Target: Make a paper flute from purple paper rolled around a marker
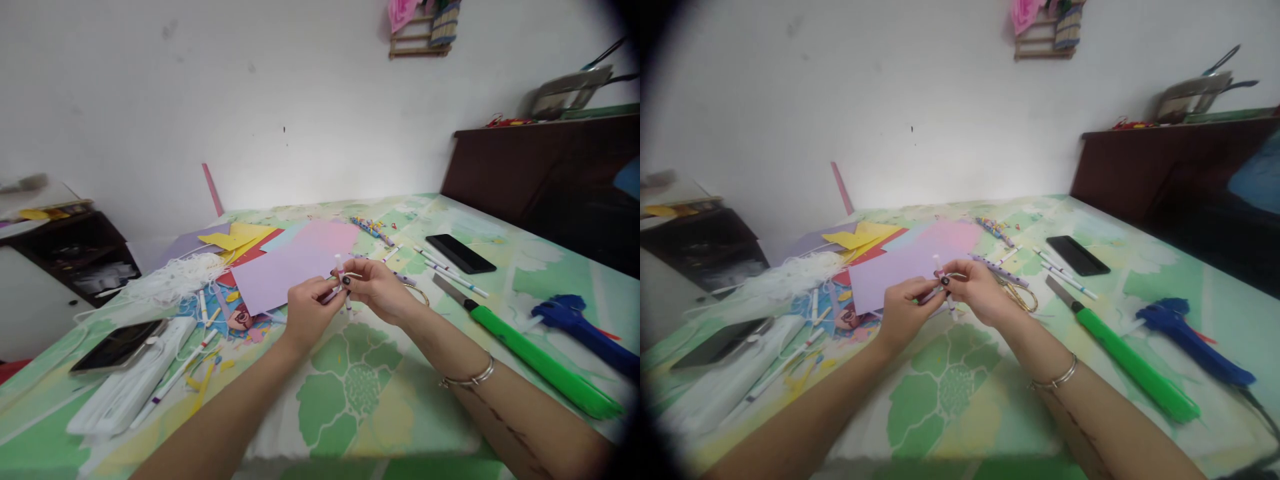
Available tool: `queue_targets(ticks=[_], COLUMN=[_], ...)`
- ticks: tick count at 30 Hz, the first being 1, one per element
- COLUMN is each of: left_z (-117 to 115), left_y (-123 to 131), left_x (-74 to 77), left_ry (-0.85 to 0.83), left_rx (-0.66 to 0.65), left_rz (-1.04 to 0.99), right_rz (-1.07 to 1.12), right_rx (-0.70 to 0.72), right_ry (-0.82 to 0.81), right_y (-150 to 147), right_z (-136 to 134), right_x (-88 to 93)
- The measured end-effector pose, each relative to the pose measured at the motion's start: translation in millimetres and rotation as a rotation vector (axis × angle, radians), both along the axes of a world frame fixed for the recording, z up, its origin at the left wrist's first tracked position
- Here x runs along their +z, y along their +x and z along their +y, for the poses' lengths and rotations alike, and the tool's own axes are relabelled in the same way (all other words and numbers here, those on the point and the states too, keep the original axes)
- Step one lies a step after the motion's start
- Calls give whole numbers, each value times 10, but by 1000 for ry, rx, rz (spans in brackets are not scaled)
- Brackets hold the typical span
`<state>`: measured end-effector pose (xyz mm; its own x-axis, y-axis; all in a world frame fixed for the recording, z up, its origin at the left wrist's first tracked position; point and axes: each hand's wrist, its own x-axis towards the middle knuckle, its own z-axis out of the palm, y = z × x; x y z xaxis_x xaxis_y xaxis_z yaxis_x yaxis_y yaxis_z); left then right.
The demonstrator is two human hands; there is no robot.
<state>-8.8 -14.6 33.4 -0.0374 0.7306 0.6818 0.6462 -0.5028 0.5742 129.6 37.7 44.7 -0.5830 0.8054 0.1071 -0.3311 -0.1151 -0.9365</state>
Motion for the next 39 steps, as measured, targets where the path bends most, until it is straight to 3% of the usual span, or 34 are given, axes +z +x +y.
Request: queue_targets(ticks=[13,16,21,24,30,33,39], left_z=[-20,-16,1,0,-10,-1,13], left_y=[62,65,36,16,11,13,-6], left_x=[-47,-53,-19,25,55,29,-25], left_ry=[9,-88,-315,-387,-454,-389,-42], left_rx=[108,52,-168,-238,-259,-215,-52], left_rz=[42,-82,-408,-453,-449,-389,-52], right_rz=[53,81,94,45,-9,-20,-14], right_rx=[-50,-30,115,147,76,36,-36], right_ry=[-55,-46,-6,69,202,175,131], right_y=[-81,-66,37,82,81,60,18], right_z=[-89,-83,2,58,85,73,59], right_x=[7,21,46,26,-10,-9,-40])
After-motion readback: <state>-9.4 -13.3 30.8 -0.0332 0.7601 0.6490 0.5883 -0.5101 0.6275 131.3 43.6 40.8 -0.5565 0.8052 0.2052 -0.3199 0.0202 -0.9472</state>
